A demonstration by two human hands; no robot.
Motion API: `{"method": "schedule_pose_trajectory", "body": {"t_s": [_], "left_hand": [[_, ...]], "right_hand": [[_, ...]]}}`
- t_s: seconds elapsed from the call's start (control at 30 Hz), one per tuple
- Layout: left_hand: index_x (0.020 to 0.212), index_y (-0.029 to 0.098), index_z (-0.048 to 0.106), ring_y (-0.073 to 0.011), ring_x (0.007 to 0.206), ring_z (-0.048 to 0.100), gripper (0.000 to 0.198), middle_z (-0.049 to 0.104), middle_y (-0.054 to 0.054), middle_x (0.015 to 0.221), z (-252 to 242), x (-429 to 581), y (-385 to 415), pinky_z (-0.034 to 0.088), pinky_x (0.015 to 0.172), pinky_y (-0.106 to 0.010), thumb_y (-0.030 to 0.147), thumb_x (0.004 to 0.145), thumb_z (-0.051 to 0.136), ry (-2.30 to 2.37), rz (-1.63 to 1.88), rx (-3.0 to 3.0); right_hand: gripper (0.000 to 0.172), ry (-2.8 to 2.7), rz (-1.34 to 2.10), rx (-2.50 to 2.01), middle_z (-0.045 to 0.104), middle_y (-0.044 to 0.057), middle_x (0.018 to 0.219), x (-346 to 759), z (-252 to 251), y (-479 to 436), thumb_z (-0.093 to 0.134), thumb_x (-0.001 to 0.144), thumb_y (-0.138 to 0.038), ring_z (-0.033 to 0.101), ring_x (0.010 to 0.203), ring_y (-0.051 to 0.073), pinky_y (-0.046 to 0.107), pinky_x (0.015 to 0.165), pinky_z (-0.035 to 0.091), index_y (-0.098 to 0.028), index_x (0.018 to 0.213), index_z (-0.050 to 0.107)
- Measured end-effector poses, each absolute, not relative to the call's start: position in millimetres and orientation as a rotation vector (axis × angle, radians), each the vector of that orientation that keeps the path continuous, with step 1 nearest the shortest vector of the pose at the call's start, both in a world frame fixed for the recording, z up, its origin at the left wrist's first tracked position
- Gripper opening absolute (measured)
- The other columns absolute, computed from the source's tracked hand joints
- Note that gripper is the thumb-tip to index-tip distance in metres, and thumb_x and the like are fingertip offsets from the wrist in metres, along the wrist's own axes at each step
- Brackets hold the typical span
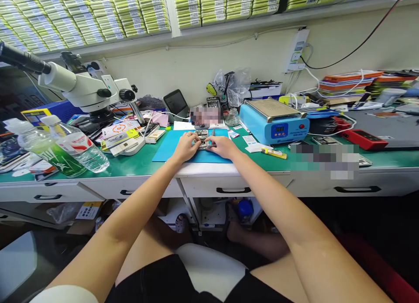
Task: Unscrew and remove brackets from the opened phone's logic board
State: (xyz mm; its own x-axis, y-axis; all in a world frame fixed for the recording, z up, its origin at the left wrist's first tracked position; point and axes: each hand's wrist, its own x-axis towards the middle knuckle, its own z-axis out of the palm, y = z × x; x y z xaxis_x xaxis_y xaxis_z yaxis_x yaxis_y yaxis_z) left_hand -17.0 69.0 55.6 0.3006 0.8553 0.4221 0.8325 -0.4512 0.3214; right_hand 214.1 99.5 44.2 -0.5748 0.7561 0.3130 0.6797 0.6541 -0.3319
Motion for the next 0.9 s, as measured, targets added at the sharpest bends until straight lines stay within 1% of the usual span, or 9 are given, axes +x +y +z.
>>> {"method": "schedule_pose_trajectory", "body": {"t_s": [0.17, 0.33, 0.47, 0.57, 0.77, 0.9], "left_hand": [[0.136, 0.024, 0.067, -0.0247, 0.123, 0.068, 0.043, 0.066, -0.010, 0.143, 56.6, -21.8, 71.4, 0.060, 0.106, -0.050, 0.052, 0.103, 0.071, 1.649, 0.884, 2.414], [0.135, 0.024, 0.067, -0.0240, 0.121, 0.068, 0.043, 0.067, -0.010, 0.141, 71.7, -59.5, 82.6, 0.061, 0.104, -0.049, 0.053, 0.103, 0.071, 1.693, 0.835, 2.308], [0.136, 0.022, 0.066, -0.0241, 0.117, 0.070, 0.046, 0.068, -0.009, 0.137, 84.2, -103.7, 92.9, 0.062, 0.100, -0.048, 0.054, 0.102, 0.073, 1.759, 0.735, 2.199], [0.135, 0.022, 0.067, -0.0239, 0.116, 0.070, 0.046, 0.069, -0.008, 0.136, 83.0, -124.3, 100.7, 0.063, 0.099, -0.048, 0.054, 0.102, 0.072, 1.778, 0.656, 2.152], [0.134, 0.022, 0.067, -0.0239, 0.117, 0.070, 0.045, 0.068, -0.009, 0.137, 68.4, -127.2, 117.2, 0.062, 0.101, -0.048, 0.054, 0.103, 0.072, 1.761, 0.576, 2.169], [0.133, 0.023, 0.067, -0.0236, 0.118, 0.069, 0.044, 0.069, -0.009, 0.137, 60.8, -124.7, 122.4, 0.062, 0.102, -0.048, 0.054, 0.103, 0.072, 1.762, 0.584, 2.205]], "right_hand": [[0.037, -2.450, 0.218, -1.135, 0.071, 0.012, 0.142, 215.6, 45.6, 96.6, 0.074, 0.108, -0.039, 0.075, 0.118, 0.028, 0.050, 0.099, 0.066, -0.020, 0.140, 0.069], [0.035, -2.439, 0.159, -1.106, 0.072, 0.011, 0.141, 218.3, 43.4, 92.2, 0.073, 0.109, -0.039, 0.075, 0.117, 0.027, 0.049, 0.098, 0.067, -0.021, 0.138, 0.070], [0.033, -2.357, 0.028, -1.082, 0.072, 0.012, 0.142, 217.7, 44.4, 84.4, 0.073, 0.109, -0.038, 0.075, 0.117, 0.027, 0.048, 0.099, 0.067, -0.021, 0.138, 0.070], [0.032, -2.272, -0.083, -1.083, 0.071, 0.012, 0.143, 219.0, 50.8, 84.8, 0.072, 0.110, -0.038, 0.074, 0.118, 0.027, 0.048, 0.100, 0.066, -0.023, 0.138, 0.070], [0.037, -2.311, -0.209, -1.073, 0.071, 0.012, 0.142, 234.7, 74.9, 127.8, 0.074, 0.108, -0.038, 0.075, 0.117, 0.028, 0.049, 0.098, 0.067, -0.020, 0.140, 0.069], [0.036, -2.401, -0.268, -1.054, 0.071, 0.012, 0.144, 242.6, 80.7, 159.7, 0.074, 0.108, -0.038, 0.075, 0.119, 0.028, 0.050, 0.099, 0.066, -0.021, 0.140, 0.069]]}}
